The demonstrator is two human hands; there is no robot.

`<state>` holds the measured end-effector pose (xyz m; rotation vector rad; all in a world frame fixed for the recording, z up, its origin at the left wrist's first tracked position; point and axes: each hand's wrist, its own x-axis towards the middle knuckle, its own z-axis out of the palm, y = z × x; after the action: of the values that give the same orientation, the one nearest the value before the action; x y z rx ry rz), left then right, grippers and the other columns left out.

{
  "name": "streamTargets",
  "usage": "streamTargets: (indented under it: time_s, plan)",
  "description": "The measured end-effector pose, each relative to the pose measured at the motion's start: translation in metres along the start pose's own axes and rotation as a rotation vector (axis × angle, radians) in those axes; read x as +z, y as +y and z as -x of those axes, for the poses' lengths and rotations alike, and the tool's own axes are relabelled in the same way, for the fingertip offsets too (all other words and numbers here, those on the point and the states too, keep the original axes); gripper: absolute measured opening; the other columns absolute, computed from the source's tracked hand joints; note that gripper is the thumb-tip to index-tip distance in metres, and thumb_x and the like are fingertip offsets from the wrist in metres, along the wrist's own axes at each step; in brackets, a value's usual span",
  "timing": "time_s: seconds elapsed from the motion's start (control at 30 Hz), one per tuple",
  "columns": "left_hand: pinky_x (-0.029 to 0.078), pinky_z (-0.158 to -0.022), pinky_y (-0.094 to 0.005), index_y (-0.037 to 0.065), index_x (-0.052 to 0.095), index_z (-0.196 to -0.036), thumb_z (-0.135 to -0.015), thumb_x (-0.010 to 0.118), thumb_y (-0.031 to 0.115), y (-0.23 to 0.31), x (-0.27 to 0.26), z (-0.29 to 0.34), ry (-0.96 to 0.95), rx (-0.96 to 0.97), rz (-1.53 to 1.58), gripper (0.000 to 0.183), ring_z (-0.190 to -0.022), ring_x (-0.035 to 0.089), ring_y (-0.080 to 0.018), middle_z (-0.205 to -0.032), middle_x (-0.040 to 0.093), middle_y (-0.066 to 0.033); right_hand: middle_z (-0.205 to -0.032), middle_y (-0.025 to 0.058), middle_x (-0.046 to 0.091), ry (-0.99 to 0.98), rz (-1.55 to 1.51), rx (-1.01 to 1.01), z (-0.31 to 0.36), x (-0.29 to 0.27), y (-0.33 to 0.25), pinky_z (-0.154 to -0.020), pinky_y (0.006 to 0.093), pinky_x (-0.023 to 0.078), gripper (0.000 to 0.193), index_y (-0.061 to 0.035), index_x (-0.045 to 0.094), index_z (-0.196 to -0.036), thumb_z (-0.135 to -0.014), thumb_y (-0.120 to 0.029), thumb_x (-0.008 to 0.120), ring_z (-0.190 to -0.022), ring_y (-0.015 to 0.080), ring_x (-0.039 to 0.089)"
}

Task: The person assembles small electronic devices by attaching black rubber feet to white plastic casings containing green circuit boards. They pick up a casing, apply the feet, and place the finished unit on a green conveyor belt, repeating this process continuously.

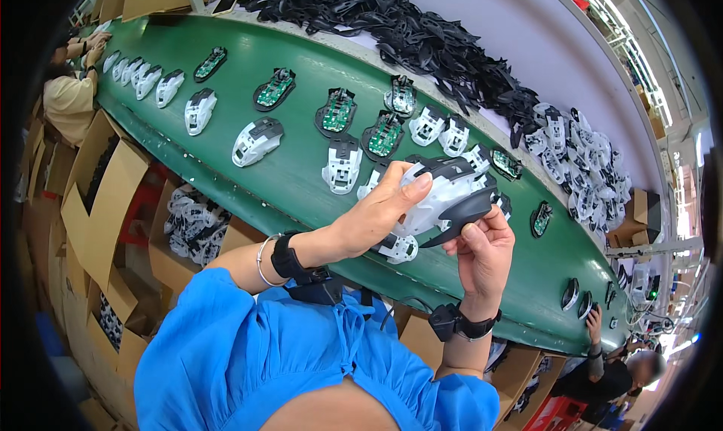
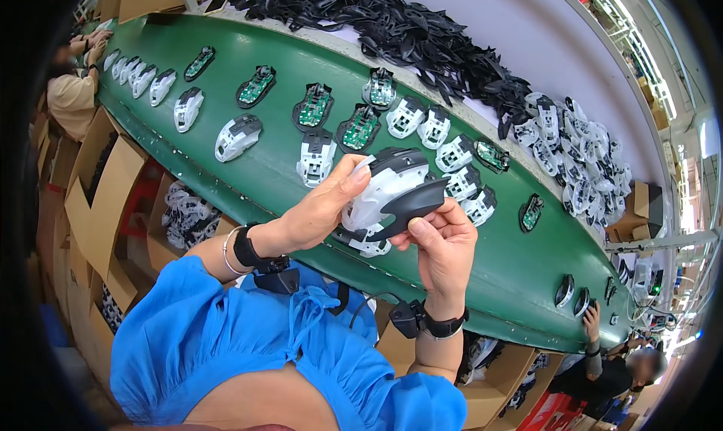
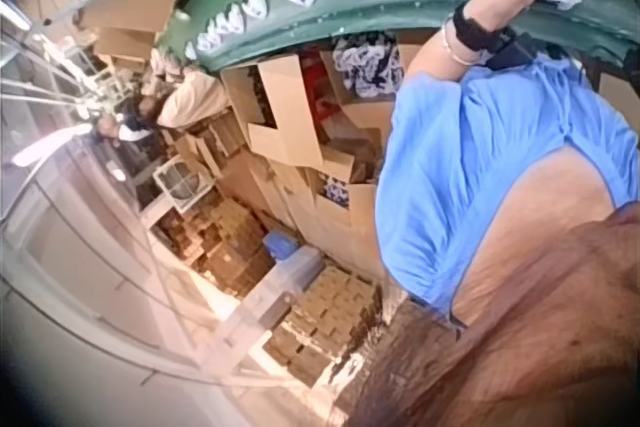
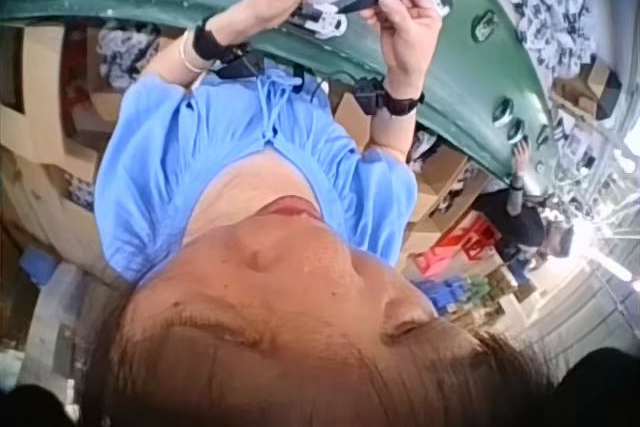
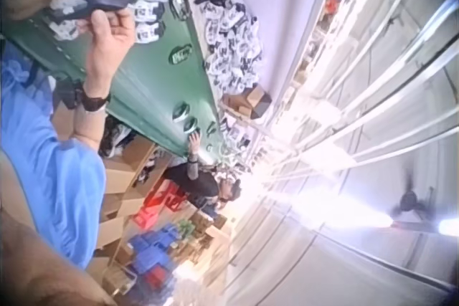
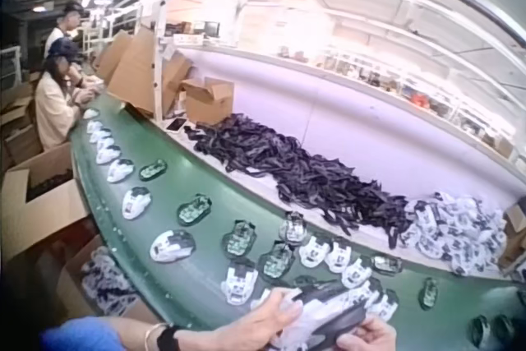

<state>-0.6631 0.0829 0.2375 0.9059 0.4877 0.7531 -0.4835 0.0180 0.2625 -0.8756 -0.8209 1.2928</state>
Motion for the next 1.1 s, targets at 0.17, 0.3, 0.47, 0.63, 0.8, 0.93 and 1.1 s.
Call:
streamTargets:
  time_s: [0.17,0.3,0.47,0.63,0.8,0.93,1.1]
  plan:
    - [0.038,-0.089,-0.0263,0.004,0.030,-0.132,-0.100,0.037,0.048,0.014,0.002,0.011,0.048,0.091,-0.203,0.055,-0.102,0.045,-0.0102,-0.110,0.047,-0.0066,-0.082,0.0154,0.067,-0.004,0.017,-0.002,-0.002,0.009,0.007,-0.055,0.0287,0.056,0.016,0.0042,0.056,-0.097,-0.082,0.006,0.063,-0.064,0.0228,0.068]
    - [0.040,-0.091,-0.0286,-0.003,0.026,-0.128,-0.096,0.041,0.055,0.024,-0.001,0.015,0.031,0.103,-0.257,0.068,-0.108,0.047,-0.0168,-0.116,0.047,-0.0161,-0.082,0.0151,0.066,0.017,0.003,-0.015,-0.004,0.012,0.014,-0.056,0.0289,0.057,0.016,0.0043,0.056,-0.096,-0.082,0.007,0.063,-0.064,0.0226,0.068]
    - [0.041,-0.091,-0.0298,-0.006,0.025,-0.127,-0.094,0.047,0.053,0.026,-0.007,0.015,0.058,0.091,-0.259,0.071,-0.110,0.047,-0.0187,-0.117,0.046,-0.0192,-0.081,0.0142,0.066,0.035,0.044,-0.021,-0.006,0.016,0.021,-0.057,0.0291,0.058,0.016,0.0052,0.058,-0.095,-0.081,0.009,0.063,-0.064,0.0218,0.068]
    - [0.044,-0.088,-0.0303,-0.001,0.027,-0.132,-0.079,0.075,0.031,0.022,-0.017,0.017,-0.006,0.189,-0.374,0.078,-0.109,0.049,-0.0170,-0.117,0.048,-0.0127,-0.081,0.0136,0.066,0.037,0.093,-0.073,-0.010,0.012,0.030,-0.058,0.0296,0.059,0.016,0.0071,0.058,-0.095,-0.080,0.009,0.063,-0.065,0.0214,0.068]
    - [0.038,-0.100,-0.0362,-0.004,0.023,-0.137,-0.072,0.080,0.022,0.022,-0.027,0.019,0.040,0.267,-0.581,0.090,-0.118,0.047,-0.0245,-0.126,0.044,-0.0183,-0.081,0.0144,0.065,0.052,0.124,-0.016,-0.012,0.022,0.028,-0.058,0.0302,0.059,0.015,0.0085,0.058,-0.094,-0.080,0.009,0.064,-0.064,0.0214,0.067]
    - [0.038,-0.100,-0.0389,-0.006,0.027,-0.137,-0.070,0.080,0.021,0.017,-0.034,0.016,0.078,0.383,-0.791,0.090,-0.118,0.046,-0.0307,-0.125,0.043,-0.0206,-0.089,0.0150,0.065,0.057,0.175,0.002,-0.013,0.022,0.030,-0.066,0.0318,0.059,0.026,0.0079,0.056,-0.102,-0.079,0.006,0.067,-0.074,0.0205,0.067]
    - [0.038,-0.098,-0.0401,-0.006,0.029,-0.136,-0.070,0.080,0.021,0.013,-0.034,0.015,0.080,0.446,-0.870,0.087,-0.116,0.046,-0.0337,-0.123,0.043,-0.0211,-0.101,0.0136,0.065,0.062,0.039,0.030,-0.020,0.030,0.028,-0.080,0.0346,0.056,0.043,0.0057,0.051,-0.116,-0.077,0.003,0.070,-0.090,0.0196,0.065]
